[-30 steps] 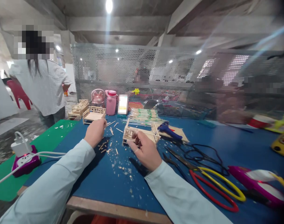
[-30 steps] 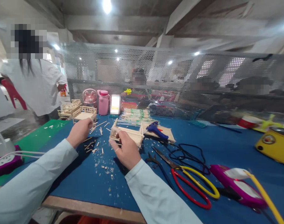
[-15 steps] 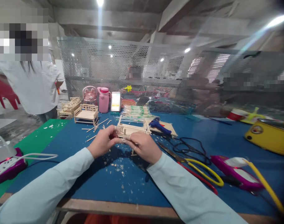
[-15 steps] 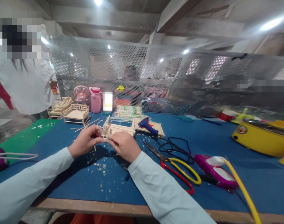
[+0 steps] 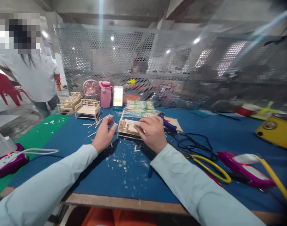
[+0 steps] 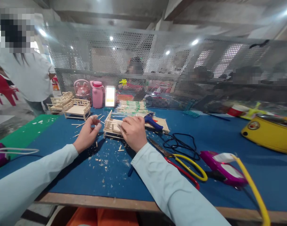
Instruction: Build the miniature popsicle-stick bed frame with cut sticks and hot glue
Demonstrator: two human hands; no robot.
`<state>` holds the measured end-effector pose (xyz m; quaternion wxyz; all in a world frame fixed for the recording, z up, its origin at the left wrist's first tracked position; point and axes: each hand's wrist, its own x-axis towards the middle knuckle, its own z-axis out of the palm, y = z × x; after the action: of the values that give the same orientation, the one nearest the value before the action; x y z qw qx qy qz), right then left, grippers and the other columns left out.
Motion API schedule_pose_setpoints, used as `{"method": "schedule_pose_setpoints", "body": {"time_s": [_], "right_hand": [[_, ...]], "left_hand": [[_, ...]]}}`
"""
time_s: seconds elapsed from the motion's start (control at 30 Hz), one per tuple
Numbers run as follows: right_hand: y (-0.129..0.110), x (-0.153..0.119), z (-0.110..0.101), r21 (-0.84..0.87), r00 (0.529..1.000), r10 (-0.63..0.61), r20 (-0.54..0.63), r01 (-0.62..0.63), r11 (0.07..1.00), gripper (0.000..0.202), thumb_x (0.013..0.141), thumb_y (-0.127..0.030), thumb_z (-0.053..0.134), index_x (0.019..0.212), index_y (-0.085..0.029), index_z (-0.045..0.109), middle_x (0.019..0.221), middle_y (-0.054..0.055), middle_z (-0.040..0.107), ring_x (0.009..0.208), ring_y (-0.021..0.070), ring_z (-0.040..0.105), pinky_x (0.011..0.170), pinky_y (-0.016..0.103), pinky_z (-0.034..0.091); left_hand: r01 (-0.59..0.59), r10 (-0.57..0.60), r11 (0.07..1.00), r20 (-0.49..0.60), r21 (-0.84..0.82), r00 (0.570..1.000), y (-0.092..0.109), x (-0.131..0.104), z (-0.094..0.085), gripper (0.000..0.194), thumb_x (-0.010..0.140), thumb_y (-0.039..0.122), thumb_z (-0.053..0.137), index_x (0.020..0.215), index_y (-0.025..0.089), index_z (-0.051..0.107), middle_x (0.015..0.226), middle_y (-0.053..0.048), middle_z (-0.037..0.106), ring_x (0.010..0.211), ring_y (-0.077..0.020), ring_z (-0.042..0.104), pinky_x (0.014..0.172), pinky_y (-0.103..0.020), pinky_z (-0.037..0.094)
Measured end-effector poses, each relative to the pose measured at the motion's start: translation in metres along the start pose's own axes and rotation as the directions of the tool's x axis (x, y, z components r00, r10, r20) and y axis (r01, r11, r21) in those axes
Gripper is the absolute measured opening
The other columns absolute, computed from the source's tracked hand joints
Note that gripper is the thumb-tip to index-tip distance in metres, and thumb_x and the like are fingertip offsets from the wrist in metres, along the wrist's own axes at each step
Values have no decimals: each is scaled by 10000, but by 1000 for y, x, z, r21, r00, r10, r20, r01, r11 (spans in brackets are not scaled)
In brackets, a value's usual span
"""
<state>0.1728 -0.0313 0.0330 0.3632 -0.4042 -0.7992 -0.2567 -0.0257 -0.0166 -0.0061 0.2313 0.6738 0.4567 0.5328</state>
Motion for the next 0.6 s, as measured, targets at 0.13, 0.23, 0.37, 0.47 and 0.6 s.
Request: {"method": "schedule_pose_setpoints", "body": {"time_s": [0.13, 0.23, 0.37, 0.47, 0.6], "right_hand": [[-1, 0, 2, -2, 1000, 11, -25, -11, 1000, 248, 855, -290, 480, 664, -209, 615, 770, 42, 649, 775, 192, 500, 802, 372, 301], [-2, 1, 1, -17, 998, -1, -55, 0, 1000, 234, 850, -274, 487, 662, -204, 606, 748, 42, 650, 764, 192, 512, 797, 368, 313], [-4, 0, -5, 34, 997, 35, -75, -32, 999, 218, 836, -282, 509, 650, -213, 599, 729, 40, 650, 739, 192, 529, 765, 356, 335], [-6, -3, -9, 64, 996, 7, -94, -1, 998, 191, 829, -291, 526, 681, -215, 620, 745, 45, 665, 717, 186, 536, 721, 336, 348], [-10, -7, -11, 29, 979, -43, -202, 50, 998, 159, 814, -293, 566, 690, -218, 630, 742, 25, 677, 705, 165, 547, 741, 328, 340]], "left_hand": [[-74, 74, 997, 3, 10, 997, 5, 4, 1, 432, 807, 235, 483, 1219, 155, 378, 1181, -124, 516, 1034, -189, 499, 814, -324, 423], [-95, 95, 995, -1, -31, 996, 10, 9, 1, 453, 811, 225, 476, 1241, 161, 349, 1245, -126, 484, 1029, -182, 495, 784, -306, 430], [-149, 147, 989, -117, -8, 982, 17, 10, 3, 359, 836, 239, 453, 1181, 153, 409, 1135, -114, 540, 922, -162, 521, 725, -274, 436], [-368, 382, 922, -121, 124, 916, 28, 9, 5, 239, 857, 256, 438, 1061, 151, 505, 971, -88, 588, 867, -161, 522, 766, -284, 424], [-593, 589, 790, 78, 157, 805, 41, 7, 9, 150, 865, 236, 444, 907, 163, 568, 868, -67, 617, 851, -157, 535, 774, -265, 421]]}}
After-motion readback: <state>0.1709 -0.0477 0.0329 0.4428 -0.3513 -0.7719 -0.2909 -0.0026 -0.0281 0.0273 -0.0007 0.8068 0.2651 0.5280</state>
